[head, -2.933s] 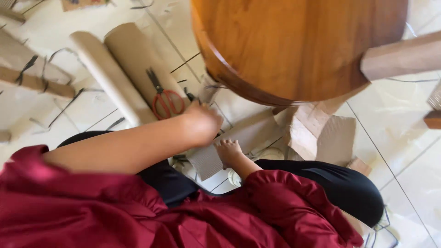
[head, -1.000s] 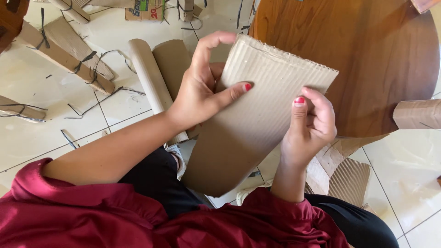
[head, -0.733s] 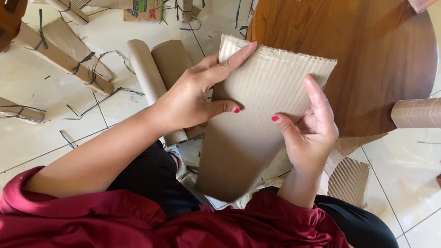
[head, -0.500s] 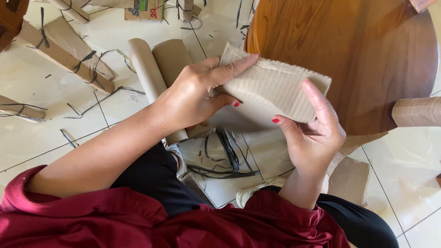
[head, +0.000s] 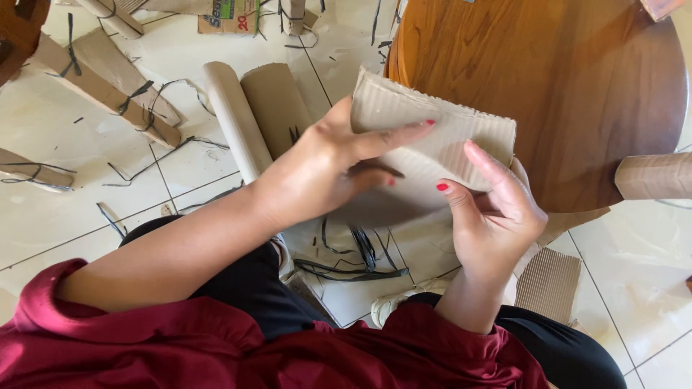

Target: Wrapping wooden chair legs with cardboard and securing them with plastic ties for protection

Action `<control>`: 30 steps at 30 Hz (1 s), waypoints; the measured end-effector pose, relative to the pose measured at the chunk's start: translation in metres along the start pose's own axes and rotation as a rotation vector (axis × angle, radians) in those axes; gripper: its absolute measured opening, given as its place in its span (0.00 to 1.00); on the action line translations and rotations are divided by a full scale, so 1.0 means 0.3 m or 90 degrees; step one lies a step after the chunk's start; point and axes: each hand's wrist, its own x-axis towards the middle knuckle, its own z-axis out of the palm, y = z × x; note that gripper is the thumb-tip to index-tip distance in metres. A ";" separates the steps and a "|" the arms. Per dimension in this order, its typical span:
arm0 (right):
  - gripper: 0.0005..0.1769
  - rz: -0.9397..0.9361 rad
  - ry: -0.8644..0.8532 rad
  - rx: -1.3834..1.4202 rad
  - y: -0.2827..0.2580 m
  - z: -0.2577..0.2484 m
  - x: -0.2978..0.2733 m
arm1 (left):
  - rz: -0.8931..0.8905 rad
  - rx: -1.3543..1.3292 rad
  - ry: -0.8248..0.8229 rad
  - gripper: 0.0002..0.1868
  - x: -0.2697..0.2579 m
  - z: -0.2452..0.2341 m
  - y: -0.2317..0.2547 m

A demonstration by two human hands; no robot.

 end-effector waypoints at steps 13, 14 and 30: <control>0.16 -0.084 0.083 -0.104 -0.005 0.037 -0.037 | -0.080 -0.002 -0.137 0.20 -0.032 0.089 -0.087; 0.17 -0.056 0.083 -0.094 -0.014 0.035 -0.031 | -0.091 0.024 -0.117 0.34 -0.041 0.099 -0.092; 0.34 -0.069 -0.029 -0.117 -0.023 -0.036 0.001 | -0.102 -0.042 -0.075 0.27 0.031 0.002 -0.017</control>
